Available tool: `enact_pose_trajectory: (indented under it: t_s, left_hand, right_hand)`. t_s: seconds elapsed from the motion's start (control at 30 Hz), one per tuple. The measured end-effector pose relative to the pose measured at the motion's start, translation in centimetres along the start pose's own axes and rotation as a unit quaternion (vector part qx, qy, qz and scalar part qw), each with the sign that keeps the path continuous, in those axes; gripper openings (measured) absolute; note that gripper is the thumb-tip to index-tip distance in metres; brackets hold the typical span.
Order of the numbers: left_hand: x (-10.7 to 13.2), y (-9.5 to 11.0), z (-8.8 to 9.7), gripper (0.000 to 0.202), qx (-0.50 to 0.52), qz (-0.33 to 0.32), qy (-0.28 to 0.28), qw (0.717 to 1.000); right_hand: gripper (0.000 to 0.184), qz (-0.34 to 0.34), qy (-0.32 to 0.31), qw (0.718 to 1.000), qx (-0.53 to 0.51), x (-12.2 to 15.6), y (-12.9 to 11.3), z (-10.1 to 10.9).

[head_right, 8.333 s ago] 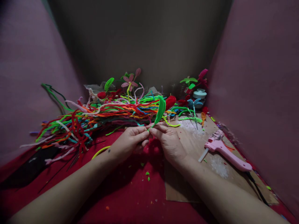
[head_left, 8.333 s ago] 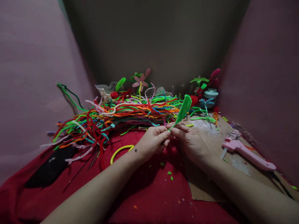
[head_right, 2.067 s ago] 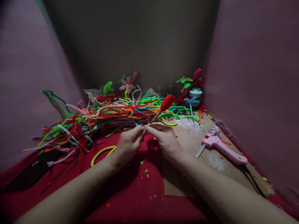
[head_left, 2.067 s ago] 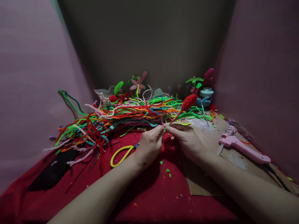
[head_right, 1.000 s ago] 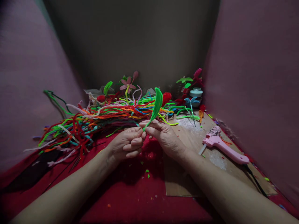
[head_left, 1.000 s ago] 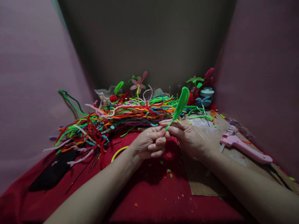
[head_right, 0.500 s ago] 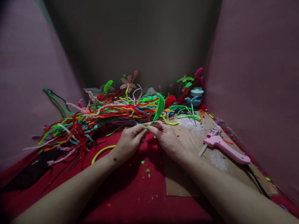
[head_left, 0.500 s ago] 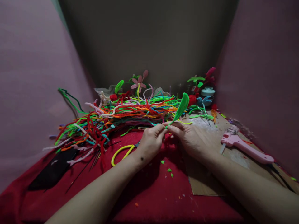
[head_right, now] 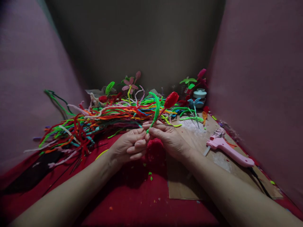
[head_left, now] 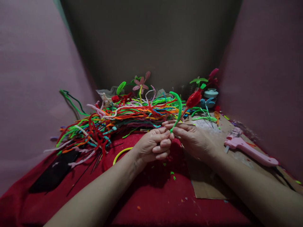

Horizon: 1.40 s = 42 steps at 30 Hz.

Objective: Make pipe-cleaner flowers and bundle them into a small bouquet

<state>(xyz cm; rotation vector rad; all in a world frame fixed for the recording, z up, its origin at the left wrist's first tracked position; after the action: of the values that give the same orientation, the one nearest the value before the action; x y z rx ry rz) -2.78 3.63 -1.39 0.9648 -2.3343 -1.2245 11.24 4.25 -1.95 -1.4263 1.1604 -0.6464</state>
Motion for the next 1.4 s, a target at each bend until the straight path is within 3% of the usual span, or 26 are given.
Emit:
enact_pose_trajectory:
  t_s: [0.1, 0.2, 0.27, 0.33, 0.43, 0.5, 0.6, 0.67, 0.77, 0.87, 0.97, 1.03, 1.13, 1.27, 1.4]
  left_hand:
    - [-0.2, 0.0, 0.1, 0.014, -0.052, -0.004, 0.03, 0.998]
    - [-0.4, 0.2, 0.1, 0.022, -0.211, -0.054, 0.115, 0.969]
    - [-0.4, 0.2, 0.2, 0.023, -0.367, -0.109, 0.179, 0.906]
    - [-0.3, 0.1, 0.1, 0.015, -0.517, -0.166, 0.224, 0.809]
    - [0.0, -0.4, 0.1, 0.012, -0.668, -0.209, 0.234, 0.675]
    - [0.2, -0.8, 0.2, 0.013, -0.71, -0.209, 0.228, 0.633]
    - [0.3, -0.9, 0.3, 0.013, -0.723, -0.221, 0.219, 0.617]
    - [0.3, -0.9, 0.3, 0.015, -0.708, -0.237, 0.213, 0.63]
    - [0.2, -0.5, 0.0, 0.016, -0.658, -0.246, 0.215, 0.678]
    - [0.1, 0.0, -0.2, 0.015, -0.568, -0.228, 0.236, 0.755]
    - [-0.2, 0.2, -0.4, 0.016, -0.423, -0.189, 0.244, 0.852]
    - [-0.3, 0.1, -0.4, 0.018, -0.331, -0.162, 0.239, 0.898]
    - [-0.3, -0.1, -0.3, 0.017, -0.233, -0.13, 0.222, 0.938]
    - [-0.4, -0.3, 0.1, 0.013, -0.1, -0.068, 0.14, 0.983]
    - [-0.4, 0.0, 0.7, 0.007, -0.027, -0.007, 0.088, 0.996]
  right_hand:
    - [0.016, -0.012, 0.022, 1.0, -0.001, 0.0, 0.5, 0.2]
    - [0.016, -0.03, 0.065, 0.997, -0.01, -0.1, 0.8, 0.3]
    - [0.017, -0.035, 0.087, 0.996, -0.003, 0.0, 0.7, 0.1]
    - [0.018, -0.033, 0.1, 0.994, 0.012, 0.0, 0.5, -0.1]
    - [0.022, -0.044, 0.113, 0.992, 0.022, 0.3, 0.2, -0.5]
    - [0.024, -0.048, 0.121, 0.991, 0.038, 0.4, -0.1, -0.8]
    - [0.027, -0.051, 0.146, 0.983, 0.098, 0.7, -0.8, -1.2]
    - [0.029, -0.059, 0.157, 0.977, 0.134, 0.8, -1.4, -1.4]
    - [0.028, -0.076, 0.151, 0.972, 0.162, 0.8, -2.0, -1.7]
    - [0.023, -0.074, 0.136, 0.972, 0.174, 0.7, -2.0, -1.7]
    - [0.02, -0.047, 0.109, 0.978, 0.17, 0.5, -1.7, -1.7]
    - [0.02, -0.038, 0.095, 0.98, 0.169, 0.5, -1.7, -1.6]
    - [0.021, -0.036, 0.086, 0.979, 0.183, 0.5, -1.9, -1.6]
    - [0.021, -0.051, 0.069, 0.986, 0.141, 0.5, -1.5, -1.1]
    - [0.028, -0.059, 0.037, 0.994, 0.082, 0.4, -0.6, -0.7]
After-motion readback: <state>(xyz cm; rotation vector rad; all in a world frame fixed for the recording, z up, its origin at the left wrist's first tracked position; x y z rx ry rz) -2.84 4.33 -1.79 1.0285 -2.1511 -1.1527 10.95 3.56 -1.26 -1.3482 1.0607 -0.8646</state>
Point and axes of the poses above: each hand's wrist, its own x-axis away from the middle knuckle, its own z-axis out of the back of the hand, y = z × x, the point moved 2 cm from there along -x, towards the middle knuckle, and after that the axes turned 4 degrees about -z, right-handed, at the moved point
